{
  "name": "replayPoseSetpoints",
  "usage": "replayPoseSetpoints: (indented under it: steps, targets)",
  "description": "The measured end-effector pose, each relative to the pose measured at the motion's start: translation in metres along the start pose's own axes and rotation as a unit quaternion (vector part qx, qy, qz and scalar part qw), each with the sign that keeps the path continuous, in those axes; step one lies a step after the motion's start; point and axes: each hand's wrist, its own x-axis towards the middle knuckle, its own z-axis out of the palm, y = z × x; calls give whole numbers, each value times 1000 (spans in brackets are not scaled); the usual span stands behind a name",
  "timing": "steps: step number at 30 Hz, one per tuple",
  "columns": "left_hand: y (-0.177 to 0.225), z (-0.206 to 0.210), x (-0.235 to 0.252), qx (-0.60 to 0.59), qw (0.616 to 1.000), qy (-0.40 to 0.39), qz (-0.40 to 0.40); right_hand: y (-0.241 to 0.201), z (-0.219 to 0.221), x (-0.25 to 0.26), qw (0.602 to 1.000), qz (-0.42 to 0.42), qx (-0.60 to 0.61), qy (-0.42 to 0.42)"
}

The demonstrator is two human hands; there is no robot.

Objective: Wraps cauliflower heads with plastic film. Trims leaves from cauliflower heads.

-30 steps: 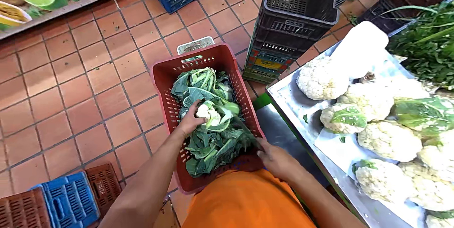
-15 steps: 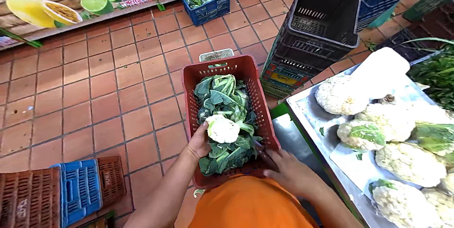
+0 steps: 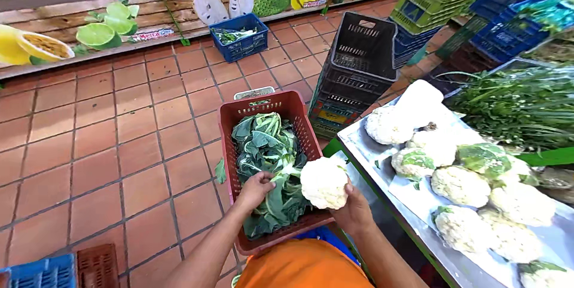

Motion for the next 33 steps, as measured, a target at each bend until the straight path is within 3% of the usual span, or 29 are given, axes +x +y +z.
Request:
replayPoseSetpoints:
  steps: [2,3,9,15,18,21,24,27,29,33]
  targets:
    - [-20,0,14,193,980,-27,-30,-9,-4,-17,997,4,62,55]
    - [-21,3,14,225,973,-30,-32,-15,-6,-26,994,1,83,74]
    - [20,43,-14,129,989,-37,60,-55,-29,-91,984,-71,120,113]
    - [91,144,-30,27,986,-97,134,-96,-91,-172,966,-192,160,66]
    - [146,234,-39,-18,971,-129,201,-114,-139,-226,949,-252,176,72]
    - [213,357,-58,-37,943,-211,256,-131,-194,-286,931,-297,190,93]
    - [262,489,-84,-35,916,-310,252,-146,-235,-346,905,-318,207,192]
    - [291,609,-96,-46,905,-380,187,-162,-263,-401,892,-338,190,235]
    - [296,675,-90,-100,911,-383,113,-170,-276,-429,885,-347,180,254]
    - [296,758,-61,-288,897,-335,-13,-179,-291,-462,863,-389,163,276]
